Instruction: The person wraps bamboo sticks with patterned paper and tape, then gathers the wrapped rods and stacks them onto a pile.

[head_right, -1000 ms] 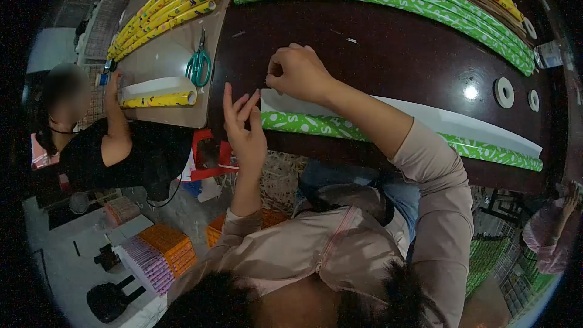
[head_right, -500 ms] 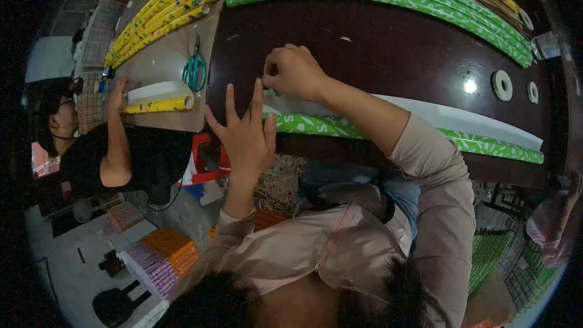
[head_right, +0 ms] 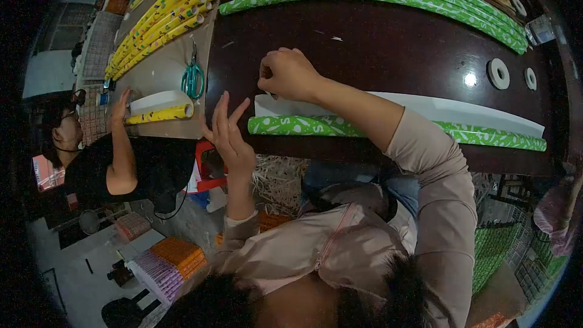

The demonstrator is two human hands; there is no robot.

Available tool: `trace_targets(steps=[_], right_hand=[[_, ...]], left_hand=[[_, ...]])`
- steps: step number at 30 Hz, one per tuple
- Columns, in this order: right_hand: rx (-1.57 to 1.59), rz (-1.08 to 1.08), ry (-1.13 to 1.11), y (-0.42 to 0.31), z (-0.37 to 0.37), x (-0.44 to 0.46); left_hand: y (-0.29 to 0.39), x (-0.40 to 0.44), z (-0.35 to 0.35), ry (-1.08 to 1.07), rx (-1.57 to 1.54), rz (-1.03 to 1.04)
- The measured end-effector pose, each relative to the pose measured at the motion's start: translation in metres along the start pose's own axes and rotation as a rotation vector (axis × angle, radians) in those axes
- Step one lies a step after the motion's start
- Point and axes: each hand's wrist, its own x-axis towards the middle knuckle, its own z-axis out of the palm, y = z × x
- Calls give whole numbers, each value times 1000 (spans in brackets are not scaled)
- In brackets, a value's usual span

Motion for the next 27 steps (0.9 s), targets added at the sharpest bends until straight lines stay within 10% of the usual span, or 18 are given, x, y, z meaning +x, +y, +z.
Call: trace_targets(steps=[14, 16, 21, 24, 27], right_hand=[[-183, -88, 390, -3, -95, -68], [-146, 130, 648, 19, -156, -135], [-1190, 413, 1270, 108, -345, -405], [-1447, 1208, 1275, 97, -411, -558], [-1284, 1542, 1119, 96, -404, -637]], left_hand=[[27, -9, 21, -302, 9, 392], [33, -6, 18, -308, 11, 366], [27, -8, 22, -307, 6, 367], [27, -9, 20, -322, 12, 370], [25, -10, 21, -299, 60, 383]])
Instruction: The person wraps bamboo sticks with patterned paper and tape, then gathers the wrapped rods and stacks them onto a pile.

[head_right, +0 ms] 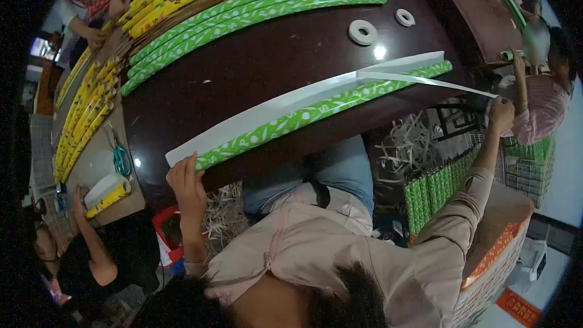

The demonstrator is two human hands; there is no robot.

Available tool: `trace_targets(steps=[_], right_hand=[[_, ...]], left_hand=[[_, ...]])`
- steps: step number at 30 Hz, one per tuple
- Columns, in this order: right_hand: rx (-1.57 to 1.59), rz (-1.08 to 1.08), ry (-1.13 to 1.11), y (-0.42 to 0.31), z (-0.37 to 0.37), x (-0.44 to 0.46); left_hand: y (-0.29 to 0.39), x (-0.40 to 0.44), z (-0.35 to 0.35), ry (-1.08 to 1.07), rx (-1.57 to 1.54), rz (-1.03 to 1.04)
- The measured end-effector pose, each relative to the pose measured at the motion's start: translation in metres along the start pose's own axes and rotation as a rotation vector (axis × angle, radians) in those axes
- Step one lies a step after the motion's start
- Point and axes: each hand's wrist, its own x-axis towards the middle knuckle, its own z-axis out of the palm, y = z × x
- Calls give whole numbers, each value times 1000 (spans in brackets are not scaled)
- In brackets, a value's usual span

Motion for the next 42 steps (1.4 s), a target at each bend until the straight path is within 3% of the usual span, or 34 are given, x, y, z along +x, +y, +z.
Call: trace_targets(steps=[1, 3, 5, 7, 8, 9, 11, 17, 22, 24, 27, 32, 34, 35, 38, 42], right_hand=[[-82, 8, -281, -2, -8, -4], [207, -226, 96, -14, -6, -40], [566, -721, 467, -114, -94, -113], [728, -1098, 214, -180, -155, -190], [731, -1429, -17, -206, -175, -215], [524, -1604, 184, -231, -191, -247], [630, -1718, 89, -261, -190, -276], [652, -1714, -36, -281, -162, -296], [673, -1652, -39, -281, -163, -303], [723, -1655, -66, -283, -163, -305], [721, -1649, -57, -283, -164, -307], [719, -1641, -109, -287, -158, -299], [931, -1339, -92, -287, -165, -288], [865, -1238, -98, -291, -165, -283], [633, -1183, -222, -292, -156, -274], [773, -1142, -236, -278, -135, -239]], left_hand=[[0, 0, -3, -21, 0, -8], [-9, -4, -4, -30, -10, 0], [-11, -4, -14, -75, -18, -15], [-20, -8, -13, -81, -14, 8], [-23, -7, -14, -82, -29, 18], [-26, -8, -14, -85, -45, 29], [-29, -10, -11, -79, -35, 43], [-17, -5, -14, -101, 7, 10], [68, 40, 11, -128, -72, 165], [107, 63, 37, -34, -135, 286], [150, 88, 53, 27, -131, 308], [155, 90, 65, 47, -158, 246], [154, 89, 66, 58, -168, 256], [155, 89, 67, 53, -155, 247], [154, 86, 69, 54, -133, 247], [154, 87, 69, 62, -109, 251]])
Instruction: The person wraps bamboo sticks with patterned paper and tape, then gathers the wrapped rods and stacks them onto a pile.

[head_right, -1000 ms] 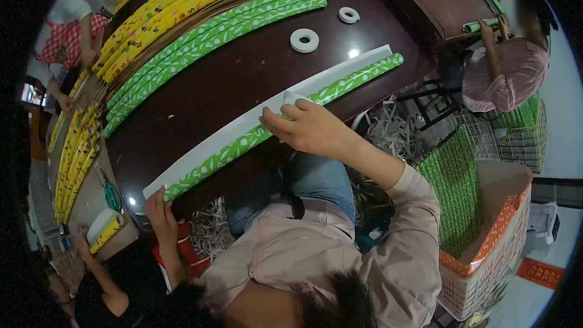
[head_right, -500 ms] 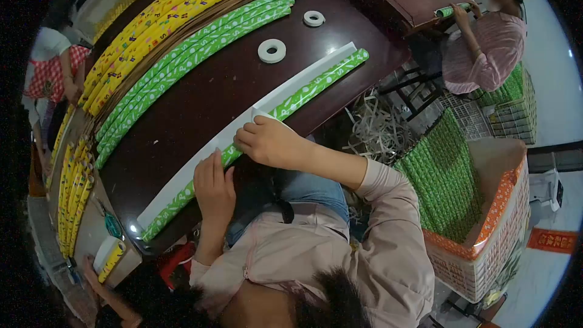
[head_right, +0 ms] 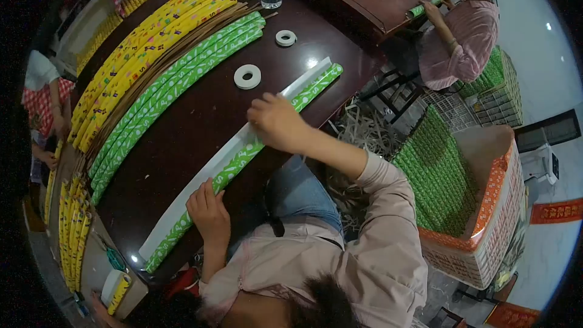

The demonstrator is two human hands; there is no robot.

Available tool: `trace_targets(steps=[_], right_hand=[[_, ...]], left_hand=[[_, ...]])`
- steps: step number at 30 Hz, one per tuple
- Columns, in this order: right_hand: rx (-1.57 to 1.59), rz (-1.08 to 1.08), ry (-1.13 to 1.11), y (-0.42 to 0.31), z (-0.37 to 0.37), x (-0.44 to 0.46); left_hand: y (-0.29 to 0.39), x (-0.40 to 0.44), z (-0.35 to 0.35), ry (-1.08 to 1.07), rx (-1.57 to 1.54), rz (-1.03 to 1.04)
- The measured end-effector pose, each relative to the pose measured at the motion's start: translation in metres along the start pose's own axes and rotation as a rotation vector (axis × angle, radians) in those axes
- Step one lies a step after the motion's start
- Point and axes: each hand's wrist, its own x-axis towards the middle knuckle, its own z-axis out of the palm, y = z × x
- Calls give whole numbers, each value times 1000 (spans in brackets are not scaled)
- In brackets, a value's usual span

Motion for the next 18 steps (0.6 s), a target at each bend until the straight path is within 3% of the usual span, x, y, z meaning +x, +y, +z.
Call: trace_targets(steps=[2, 3, 5, 8, 9, 11, 13, 15, 17, 18], right_hand=[[3, 39, 77, 62, -33, 1], [-297, 113, 170, 96, -57, -1], [-749, 347, 125, 183, -110, -13], [-524, 985, 366, 272, -197, -61], [-581, 915, 615, 338, -221, -109], [-514, 1154, 846, 341, -253, -147], [-537, 1039, 909, 304, -251, -167], [-310, 904, 749, 296, -234, -201], [-9, 956, 594, 289, -194, -240], [-43, 998, 562, 266, -167, -248]], left_hand=[[0, 0, -1, -1, 4, 4], [0, 0, -1, 2, 8, 7], [0, -1, 0, -4, 11, 0], [1, -1, 1, -6, 16, -2], [1, -1, 1, -8, 18, -3], [1, -2, 2, -9, 22, -9], [1, -2, 2, -15, 24, -15], [1, -1, 2, -27, 23, -24], [1, -1, 4, -24, 22, -25], [0, -3, 4, -21, 28, -24]])
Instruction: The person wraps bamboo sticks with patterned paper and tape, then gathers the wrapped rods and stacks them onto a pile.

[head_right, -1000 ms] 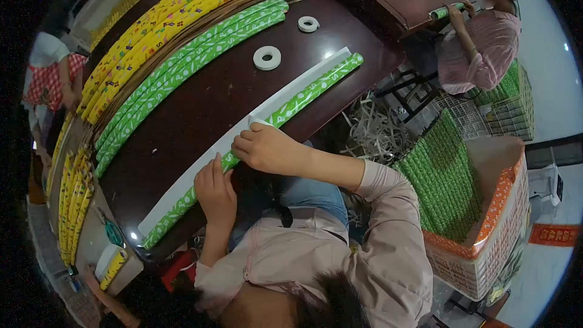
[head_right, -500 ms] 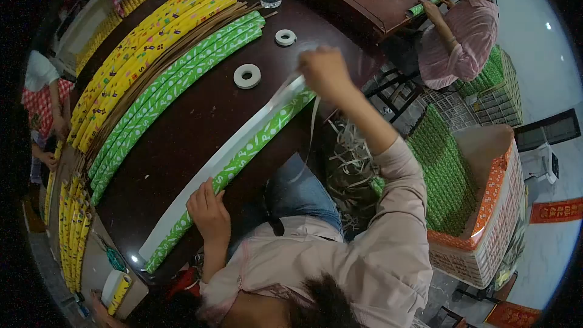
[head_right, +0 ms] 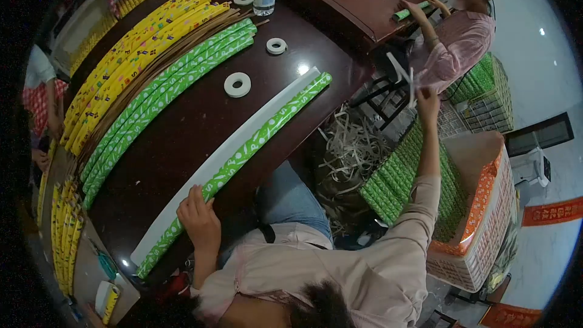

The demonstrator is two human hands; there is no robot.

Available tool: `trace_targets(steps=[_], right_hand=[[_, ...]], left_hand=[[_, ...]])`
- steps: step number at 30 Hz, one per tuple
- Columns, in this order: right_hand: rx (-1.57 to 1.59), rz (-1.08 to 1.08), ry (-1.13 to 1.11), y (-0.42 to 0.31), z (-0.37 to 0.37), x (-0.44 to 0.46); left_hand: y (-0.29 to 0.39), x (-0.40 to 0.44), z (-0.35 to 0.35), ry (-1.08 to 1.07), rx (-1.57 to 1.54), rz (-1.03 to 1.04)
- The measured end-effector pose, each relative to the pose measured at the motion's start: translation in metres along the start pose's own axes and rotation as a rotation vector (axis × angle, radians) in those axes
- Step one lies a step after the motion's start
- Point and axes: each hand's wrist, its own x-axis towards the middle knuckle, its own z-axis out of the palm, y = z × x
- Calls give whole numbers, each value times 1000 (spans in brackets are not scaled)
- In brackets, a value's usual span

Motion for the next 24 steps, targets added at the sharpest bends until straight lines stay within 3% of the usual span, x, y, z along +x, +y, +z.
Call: trace_targets(steps=[1, 3, 5, 6, 7, 8, 11, 13, 15, 17, 24], right_hand=[[-148, 171, -167, 25, 9, -20], [-671, 173, -217, 77, 42, -73], [-608, 63, -196, 82, 59, -97], [-558, -46, -122, 58, 71, -98], [-425, -13, -170, 34, 81, -92], [-292, 27, -220, -17, 86, -84], [70, -329, -165, -142, 110, -74], [370, -421, -238, -197, 142, -74], [376, -724, -245, -250, 165, -82], [399, -727, -399, -294, 185, -99], [433, -1030, -495, -358, 228, -134]], left_hand=[[1, -1, 0, -7, 0, -5], [2, 0, 0, 19, 11, 1], [1, 1, 0, 24, -2, -9], [2, 0, -1, 20, -15, -9], [3, 0, -2, 21, -6, -23], [3, 2, -4, 11, -22, -22], [2, 1, -3, 8, -38, -18], [1, 2, -3, 32, -35, -14], [2, 1, -4, 8, -43, -19], [2, 1, -3, 30, -36, -12], [0, 3, -6, 60, -38, 14]])
